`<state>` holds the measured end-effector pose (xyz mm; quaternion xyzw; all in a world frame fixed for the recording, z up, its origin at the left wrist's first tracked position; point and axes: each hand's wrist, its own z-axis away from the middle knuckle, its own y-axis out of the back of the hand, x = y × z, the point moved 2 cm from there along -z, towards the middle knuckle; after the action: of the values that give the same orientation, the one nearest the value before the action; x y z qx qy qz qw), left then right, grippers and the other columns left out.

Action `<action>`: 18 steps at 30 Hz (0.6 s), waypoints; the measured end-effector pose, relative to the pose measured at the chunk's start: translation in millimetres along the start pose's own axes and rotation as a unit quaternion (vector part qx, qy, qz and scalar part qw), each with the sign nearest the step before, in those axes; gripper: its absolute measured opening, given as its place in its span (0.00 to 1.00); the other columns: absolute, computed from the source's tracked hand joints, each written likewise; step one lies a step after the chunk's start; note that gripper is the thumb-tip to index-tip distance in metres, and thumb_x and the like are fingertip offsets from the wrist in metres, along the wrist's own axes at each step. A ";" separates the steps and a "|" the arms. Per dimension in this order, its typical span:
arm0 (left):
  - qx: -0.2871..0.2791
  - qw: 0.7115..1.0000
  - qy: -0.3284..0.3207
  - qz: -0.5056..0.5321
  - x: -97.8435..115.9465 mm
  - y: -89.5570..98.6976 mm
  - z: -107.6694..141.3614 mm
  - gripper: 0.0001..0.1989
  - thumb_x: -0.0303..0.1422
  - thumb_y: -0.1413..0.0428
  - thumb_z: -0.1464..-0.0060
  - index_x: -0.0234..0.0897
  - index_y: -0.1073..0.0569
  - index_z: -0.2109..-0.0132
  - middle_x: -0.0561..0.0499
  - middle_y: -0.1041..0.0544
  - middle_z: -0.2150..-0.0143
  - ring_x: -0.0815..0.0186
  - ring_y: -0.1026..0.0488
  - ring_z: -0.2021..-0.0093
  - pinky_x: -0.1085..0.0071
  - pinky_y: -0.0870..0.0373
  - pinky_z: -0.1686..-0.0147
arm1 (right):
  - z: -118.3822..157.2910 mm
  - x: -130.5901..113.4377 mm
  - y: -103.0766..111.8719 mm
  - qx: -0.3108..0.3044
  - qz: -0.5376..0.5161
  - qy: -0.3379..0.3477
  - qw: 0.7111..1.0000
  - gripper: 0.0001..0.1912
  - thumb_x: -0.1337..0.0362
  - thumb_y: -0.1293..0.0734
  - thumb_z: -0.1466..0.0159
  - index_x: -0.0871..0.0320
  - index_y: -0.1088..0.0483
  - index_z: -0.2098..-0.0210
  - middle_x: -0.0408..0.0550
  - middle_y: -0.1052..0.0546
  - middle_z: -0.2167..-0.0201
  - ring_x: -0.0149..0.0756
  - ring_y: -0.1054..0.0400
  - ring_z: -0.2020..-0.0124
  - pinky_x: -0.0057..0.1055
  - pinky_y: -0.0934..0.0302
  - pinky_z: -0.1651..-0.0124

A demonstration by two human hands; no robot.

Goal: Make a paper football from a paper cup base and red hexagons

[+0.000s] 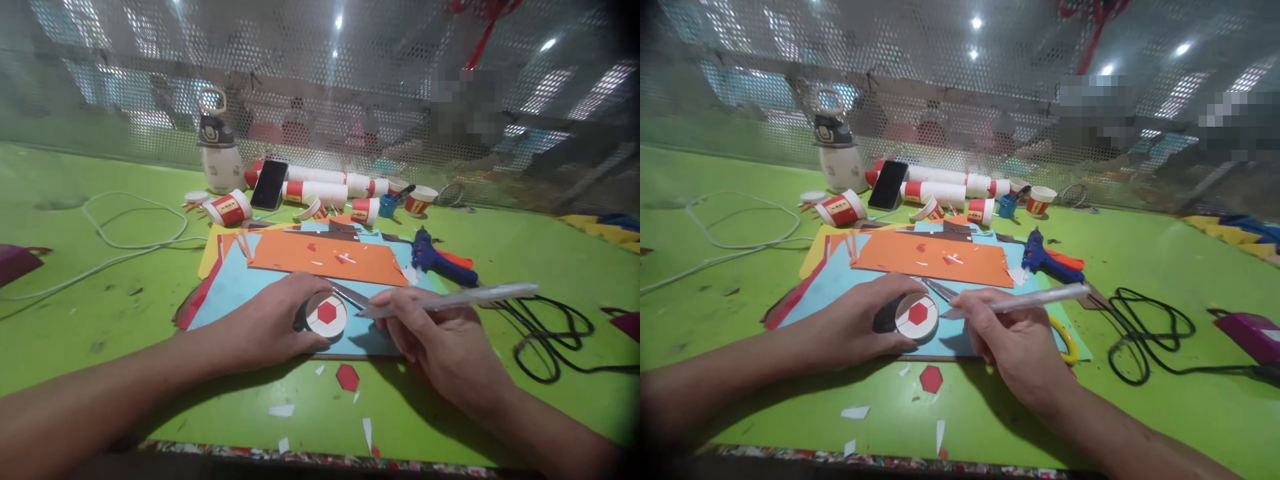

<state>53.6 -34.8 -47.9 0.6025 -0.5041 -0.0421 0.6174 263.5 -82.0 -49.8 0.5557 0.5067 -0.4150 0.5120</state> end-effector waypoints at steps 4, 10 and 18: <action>-0.011 1.000 0.001 -0.015 -1.8 -3.3 -2.3 0.21 0.36 0.37 0.53 0.38 0.32 0.52 0.47 0.28 0.53 0.57 0.31 0.53 0.61 0.33 0.56 | -0.3 2.1 -5.0 -0.044 0.029 -0.012 0.999 0.14 0.55 0.36 0.34 0.56 0.25 0.68 0.38 0.36 0.84 0.27 0.44 0.81 0.25 0.49 0.78; -0.035 0.999 -0.001 -0.038 1.1 -2.5 -4.0 0.20 0.42 0.39 0.51 0.37 0.31 0.53 0.46 0.30 0.55 0.56 0.33 0.54 0.61 0.34 0.57 | -3.5 -6.4 -10.7 -0.056 0.083 -0.041 0.994 0.07 0.59 0.35 0.35 0.55 0.30 0.67 0.38 0.32 0.83 0.28 0.39 0.80 0.25 0.41 0.76; -0.038 0.998 -0.020 -0.042 -0.6 -2.0 -4.4 0.21 0.45 0.40 0.49 0.37 0.30 0.54 0.45 0.29 0.56 0.56 0.33 0.55 0.62 0.34 0.59 | -4.4 -12.0 -12.8 -0.083 0.143 -0.037 0.986 0.05 0.63 0.34 0.38 0.54 0.30 0.70 0.40 0.26 0.79 0.30 0.32 0.78 0.25 0.35 0.75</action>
<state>57.4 -31.8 -48.8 0.5983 -0.4885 -0.0992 0.6273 248.9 -79.8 -39.4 0.5627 0.4353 -0.3144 0.6286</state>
